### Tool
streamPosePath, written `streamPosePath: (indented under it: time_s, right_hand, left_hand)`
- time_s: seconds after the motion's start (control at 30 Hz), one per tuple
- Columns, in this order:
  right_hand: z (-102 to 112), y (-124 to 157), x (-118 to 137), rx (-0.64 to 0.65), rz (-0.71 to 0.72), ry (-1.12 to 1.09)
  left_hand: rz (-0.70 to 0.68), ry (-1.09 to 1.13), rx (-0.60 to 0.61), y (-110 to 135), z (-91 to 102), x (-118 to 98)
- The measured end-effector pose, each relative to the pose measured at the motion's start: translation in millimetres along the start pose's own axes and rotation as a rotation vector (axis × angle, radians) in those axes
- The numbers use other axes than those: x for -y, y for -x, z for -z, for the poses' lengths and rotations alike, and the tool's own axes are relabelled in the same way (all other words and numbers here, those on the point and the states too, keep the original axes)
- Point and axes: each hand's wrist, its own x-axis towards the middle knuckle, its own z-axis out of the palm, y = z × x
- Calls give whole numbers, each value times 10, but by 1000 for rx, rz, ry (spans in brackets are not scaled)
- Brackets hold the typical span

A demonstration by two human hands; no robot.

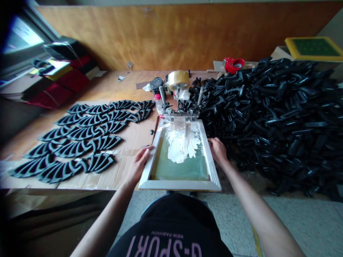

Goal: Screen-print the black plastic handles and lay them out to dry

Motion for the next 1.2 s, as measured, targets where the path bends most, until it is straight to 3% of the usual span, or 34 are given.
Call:
streamPosePath:
  time_s: [0.07, 0.13, 0.2, 0.27, 0.4, 0.53, 0.6, 0.67, 0.8, 0.87, 1.0, 1.1, 1.2]
  right_hand:
    - [115, -250, 77, -135, -17, -56]
    - [192, -509, 321, -219, 68, -119]
    - [210, -706, 626, -150, 192, -119]
    - [169, -785, 881, 11, 250, -90]
    - [43, -528, 1076, 207, 291, -21]
    - [76, -51, 994, 243, 572, -5]
    - [131, 59, 933, 254, 717, -37]
    - [158, 48, 894, 249, 775, -73]
    - [56, -26, 917, 79, 648, -46]
    - [-23, 54, 944, 4, 655, -7]
    - [-29, 198, 973, 73, 723, -57]
    - [119, -58, 1026, 91, 555, -129]
    - [348, -548, 1019, 14, 350, -154]
  left_hand:
    - [67, 4, 54, -11, -22, 272]
    - [102, -31, 58, -62, -64, 501]
    - [101, -90, 33, -125, -102, 659]
    - [94, -127, 17, -173, -121, 747]
    - [110, -168, -3, -201, -110, 798]
    - [130, -158, -13, -187, -102, 801]
    - [128, -130, -10, -182, -106, 802]
    - [124, -106, -4, -181, -106, 804]
    - [111, -86, 2, -188, -99, 814]
    - [103, -73, 13, -194, -100, 824]
    - [121, -54, 36, -203, -107, 824]
    - [128, -43, 56, -171, -85, 712]
    - [125, -16, 93, -84, -26, 415]
